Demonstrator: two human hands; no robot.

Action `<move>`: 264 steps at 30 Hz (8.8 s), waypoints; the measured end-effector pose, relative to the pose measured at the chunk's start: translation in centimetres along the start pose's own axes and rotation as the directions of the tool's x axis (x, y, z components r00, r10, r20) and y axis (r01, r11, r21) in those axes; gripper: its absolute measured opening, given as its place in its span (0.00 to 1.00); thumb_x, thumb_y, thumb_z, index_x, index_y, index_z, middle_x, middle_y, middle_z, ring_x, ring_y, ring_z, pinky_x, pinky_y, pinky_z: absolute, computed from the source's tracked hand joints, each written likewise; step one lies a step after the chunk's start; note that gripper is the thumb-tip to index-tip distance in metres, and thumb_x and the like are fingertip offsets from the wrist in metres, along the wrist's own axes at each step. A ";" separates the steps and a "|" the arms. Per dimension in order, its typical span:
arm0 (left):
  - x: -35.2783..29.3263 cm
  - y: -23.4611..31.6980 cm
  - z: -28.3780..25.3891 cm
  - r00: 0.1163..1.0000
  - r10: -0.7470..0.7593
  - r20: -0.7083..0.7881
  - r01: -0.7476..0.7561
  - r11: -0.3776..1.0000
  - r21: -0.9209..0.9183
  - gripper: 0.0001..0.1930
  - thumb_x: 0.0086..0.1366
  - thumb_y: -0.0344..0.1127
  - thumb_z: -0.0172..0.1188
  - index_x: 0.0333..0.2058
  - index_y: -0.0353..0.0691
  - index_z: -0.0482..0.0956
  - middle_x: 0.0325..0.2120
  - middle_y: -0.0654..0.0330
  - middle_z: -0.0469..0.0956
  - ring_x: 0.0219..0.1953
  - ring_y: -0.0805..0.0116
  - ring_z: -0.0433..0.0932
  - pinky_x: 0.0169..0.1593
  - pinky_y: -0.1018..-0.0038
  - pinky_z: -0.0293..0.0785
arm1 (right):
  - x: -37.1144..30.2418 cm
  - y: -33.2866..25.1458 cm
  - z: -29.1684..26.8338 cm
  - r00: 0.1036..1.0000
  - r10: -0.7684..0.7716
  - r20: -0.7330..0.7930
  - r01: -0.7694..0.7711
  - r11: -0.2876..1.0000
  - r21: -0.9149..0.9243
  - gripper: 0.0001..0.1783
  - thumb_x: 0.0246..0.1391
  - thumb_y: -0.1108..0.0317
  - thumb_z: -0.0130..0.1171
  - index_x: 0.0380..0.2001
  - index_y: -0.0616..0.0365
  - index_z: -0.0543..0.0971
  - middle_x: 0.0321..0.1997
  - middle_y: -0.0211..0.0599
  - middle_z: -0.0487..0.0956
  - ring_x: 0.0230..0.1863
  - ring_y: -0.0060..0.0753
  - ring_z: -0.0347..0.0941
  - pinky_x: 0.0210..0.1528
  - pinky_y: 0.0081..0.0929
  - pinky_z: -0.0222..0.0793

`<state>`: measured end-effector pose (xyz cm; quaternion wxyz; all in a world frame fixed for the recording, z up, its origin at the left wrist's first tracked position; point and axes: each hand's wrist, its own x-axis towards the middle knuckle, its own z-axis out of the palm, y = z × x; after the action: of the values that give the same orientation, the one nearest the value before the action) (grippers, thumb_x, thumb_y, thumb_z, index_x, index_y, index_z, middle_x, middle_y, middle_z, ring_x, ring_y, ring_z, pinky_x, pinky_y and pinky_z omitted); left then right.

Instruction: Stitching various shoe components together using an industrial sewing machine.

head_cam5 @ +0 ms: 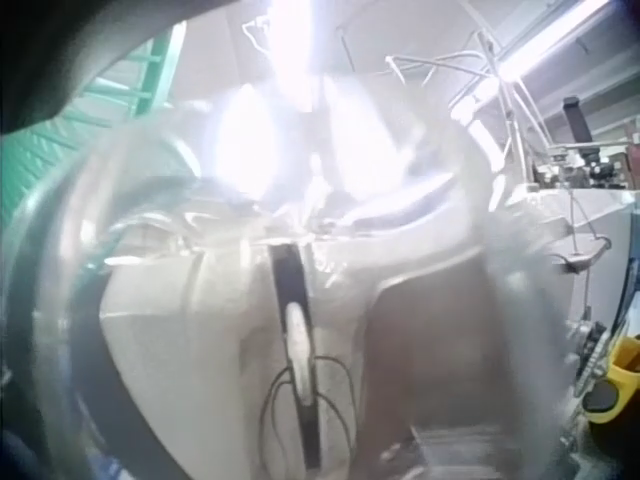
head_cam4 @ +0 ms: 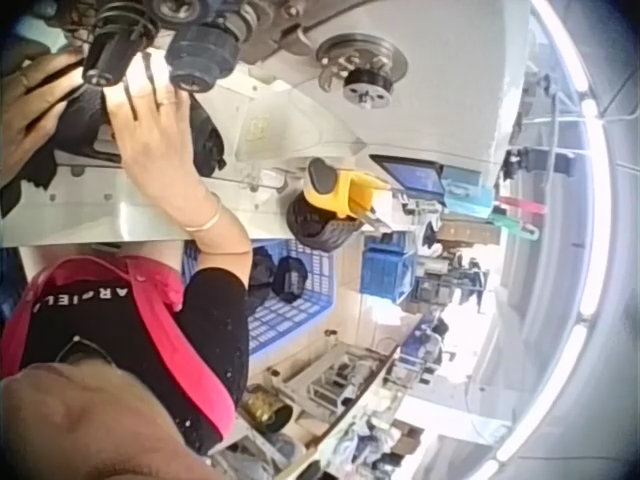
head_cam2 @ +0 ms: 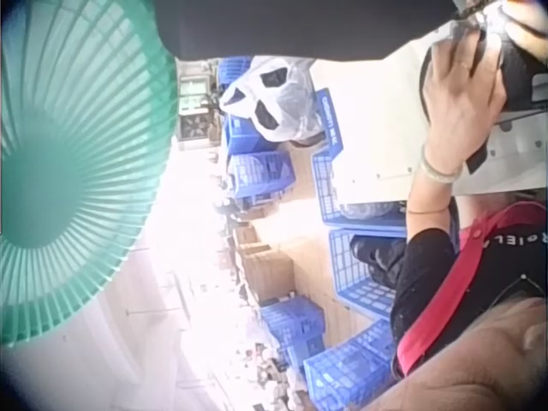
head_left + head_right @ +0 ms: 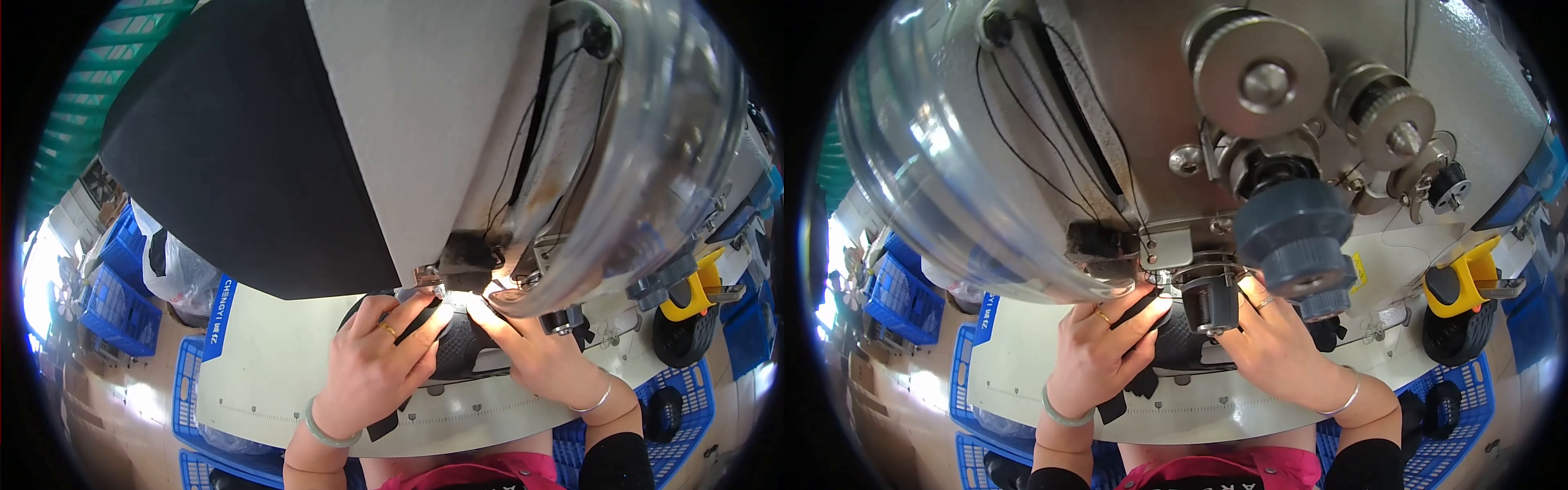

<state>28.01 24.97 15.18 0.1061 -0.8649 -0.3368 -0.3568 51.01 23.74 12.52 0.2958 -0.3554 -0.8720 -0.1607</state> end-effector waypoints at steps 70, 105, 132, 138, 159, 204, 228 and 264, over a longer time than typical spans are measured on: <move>0.3 -3.8 -3.5 0.936 0.096 0.338 0.106 0.840 -0.532 0.35 0.43 0.25 0.59 0.56 0.37 0.74 0.60 0.47 0.69 0.40 0.48 0.76 0.46 0.64 0.76 | -0.7 -1.1 2.0 0.991 0.097 -0.087 -0.089 0.992 0.089 0.31 0.43 0.57 0.69 0.55 0.44 0.79 0.22 0.24 0.63 0.24 0.28 0.63 0.29 0.28 0.57; 0.3 -4.2 -1.9 0.971 0.129 0.200 -0.014 0.870 -0.492 0.28 0.47 0.18 0.57 0.52 0.32 0.76 0.55 0.46 0.73 0.59 0.41 0.69 0.61 0.59 0.69 | 0.8 -1.2 0.7 0.992 0.114 -0.052 -0.115 0.993 -0.013 0.21 0.44 0.60 0.66 0.46 0.43 0.84 0.14 0.24 0.61 0.18 0.25 0.61 0.26 0.25 0.56; -1.1 1.7 1.1 0.997 0.073 0.035 -0.080 0.957 0.279 0.19 0.57 0.26 0.55 0.48 0.26 0.76 0.47 0.41 0.76 0.52 0.47 0.76 0.54 0.61 0.75 | 0.0 3.7 4.0 0.956 -0.234 -0.174 0.235 0.972 -0.017 0.28 0.39 0.57 0.69 0.50 0.39 0.79 0.50 0.32 0.72 0.53 0.42 0.64 0.55 0.42 0.63; -1.3 0.7 0.9 0.998 -0.011 -0.060 0.011 1.000 0.000 0.18 0.53 0.21 0.56 0.45 0.30 0.79 0.45 0.49 0.78 0.49 0.50 0.77 0.53 0.64 0.74 | 0.4 2.6 3.8 0.938 -0.166 -0.305 0.239 0.946 0.219 0.23 0.42 0.68 0.62 0.45 0.38 0.82 0.48 0.22 0.76 0.50 0.36 0.67 0.45 0.35 0.63; -0.8 1.2 0.4 0.996 0.075 -0.042 -0.069 0.990 0.120 0.17 0.50 0.28 0.57 0.41 0.33 0.80 0.42 0.54 0.79 0.49 0.59 0.78 0.50 0.66 0.77 | 0.6 2.5 3.1 0.965 -0.036 -0.259 0.147 0.892 0.427 0.21 0.26 0.62 0.72 0.33 0.41 0.86 0.38 0.20 0.81 0.41 0.38 0.69 0.42 0.35 0.61; -0.1 2.1 0.6 0.988 -0.046 -0.150 0.056 0.997 0.062 0.16 0.43 0.23 0.62 0.35 0.35 0.83 0.37 0.60 0.79 0.40 0.60 0.77 0.41 0.69 0.78 | 2.0 2.8 2.4 0.948 -0.107 -0.300 0.192 0.944 0.270 0.15 0.36 0.60 0.66 0.32 0.50 0.85 0.40 0.36 0.80 0.35 0.35 0.75 0.37 0.32 0.65; 0.8 1.4 0.6 0.881 -0.462 -0.095 0.420 0.861 -0.287 0.12 0.49 0.23 0.66 0.35 0.38 0.84 0.28 0.61 0.80 0.27 0.63 0.78 0.32 0.72 0.75 | 2.1 0.1 0.2 0.987 -0.146 -0.065 0.141 0.987 -0.071 0.17 0.43 0.69 0.61 0.41 0.53 0.82 0.50 0.39 0.74 0.51 0.46 0.70 0.51 0.51 0.65; 0.7 1.3 1.3 0.863 -0.452 -0.227 0.354 0.860 -0.367 0.07 0.54 0.25 0.67 0.34 0.36 0.84 0.22 0.59 0.76 0.25 0.64 0.74 0.29 0.72 0.71 | 3.1 -1.7 -0.4 0.997 0.080 -0.011 -0.076 0.975 0.207 0.24 0.31 0.73 0.62 0.40 0.59 0.80 0.43 0.32 0.76 0.42 0.37 0.70 0.41 0.42 0.55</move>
<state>29.95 24.90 14.79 -0.0594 -0.7139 -0.4308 -0.5489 48.23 24.00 14.67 0.3457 -0.3552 -0.8664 -0.0609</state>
